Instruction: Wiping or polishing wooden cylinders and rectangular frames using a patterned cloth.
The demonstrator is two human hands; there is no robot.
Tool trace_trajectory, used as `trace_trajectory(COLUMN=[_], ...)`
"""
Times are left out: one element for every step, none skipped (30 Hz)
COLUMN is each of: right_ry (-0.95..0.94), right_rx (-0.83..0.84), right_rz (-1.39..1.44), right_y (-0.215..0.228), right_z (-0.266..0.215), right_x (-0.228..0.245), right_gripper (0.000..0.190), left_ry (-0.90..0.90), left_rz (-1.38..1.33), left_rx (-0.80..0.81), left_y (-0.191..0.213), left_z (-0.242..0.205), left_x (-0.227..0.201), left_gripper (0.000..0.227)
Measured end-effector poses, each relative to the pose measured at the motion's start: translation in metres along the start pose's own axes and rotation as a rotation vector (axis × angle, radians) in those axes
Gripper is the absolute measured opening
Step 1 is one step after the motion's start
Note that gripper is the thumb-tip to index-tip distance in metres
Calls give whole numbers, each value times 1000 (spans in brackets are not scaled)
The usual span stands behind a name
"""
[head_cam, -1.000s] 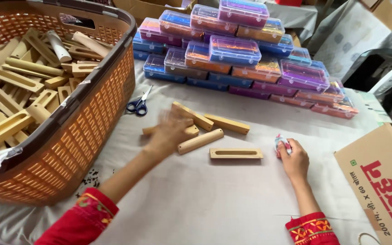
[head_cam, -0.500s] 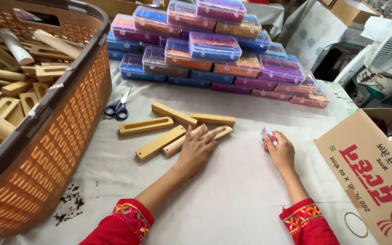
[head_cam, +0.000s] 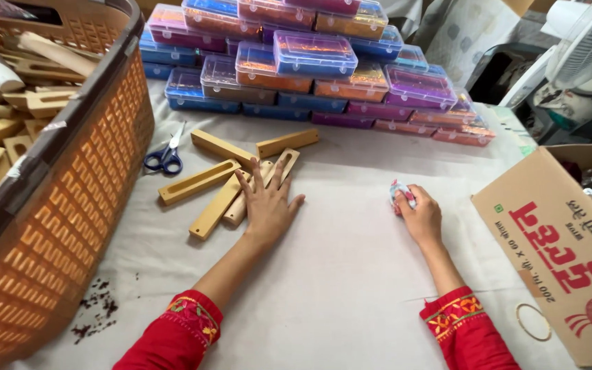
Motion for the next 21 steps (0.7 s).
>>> trace_trajectory(right_ry=[-6, 68, 137, 127, 133, 140, 137, 138, 147, 150, 143, 136, 141, 143, 141, 141, 140, 138, 137, 148, 161], right_rx=[1, -37, -77, -79, -83, -88, -97, -96, -93, -100, -87, -74, -77, -86, -89, -87, -73, -58, -64, -73, -86], right_rz=[15, -47, -105, -88, -89, -89, -75, -98, -132, -130, -123, -116, -114, -132, -153, -154, -171, -188, -189, -175, -151], right_y=[-1, -2, -3, -3, -3, -4, -5, -6, -3, -1, -1, 0, -1, -1, -1, -3, -2, -2, -1, 1, -1], right_z=[1, 1, 0, -2, -2, -2, -2, -2, -1, -1, -4, -7, -5, -4, -5, -6, -7, -7, -7, -6, -4], right_x=[-5, -9, -12, -13, -12, -10, -9, -8, -9, -6, -5, -3, -2, -1, -2, -1, -3, -5, -5, -5, -2], right_gripper=[28, 28, 28, 28, 28, 28, 28, 28, 29, 29, 29, 29, 29, 29, 29, 29, 29, 28, 28, 28, 27], left_ry=[-1, 8, 13, 8, 24, 40, 36, -1, -35, -37, -87, -138, -138, -113, -87, -85, -61, -37, -41, -61, -82], left_rz=[15, 22, 32, 50, 43, 36, 52, -10, -85, -82, -127, -172, -169, -179, -192, -193, -237, -280, -280, -292, -293], left_rx=[5, -11, -27, -21, 13, 46, 42, -32, -109, -117, -234, -352, -358, -341, -317, -315, -271, -226, -229, -244, -262], left_y=[-2, -3, -4, 3, 11, 20, 14, 9, 2, 4, 6, 7, 10, 12, 12, 17, 19, 22, 18, 16, 16], left_z=[0, 1, 1, -3, -4, -6, -5, -3, -2, -2, -6, -10, -10, -8, -10, -14, -18, -21, -24, -27, -28], left_x=[3, 6, 9, 7, 6, 5, 9, 12, 12, 12, 10, 8, 9, 10, 9, 13, 14, 15, 17, 18, 23], left_gripper=[66, 66, 67, 67, 65, 64, 64, 65, 68, 68, 73, 80, 80, 84, 87, 87, 83, 79, 79, 68, 58])
Point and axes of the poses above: each hand's wrist, its own z-axis towards the middle knuckle, its own y-axis out of the back of the hand, x = y × z, the point moved 2 cm from there along z, towards the middle knuckle, and after that the axes turned 3 degrees about x, right-handed, at the moved point
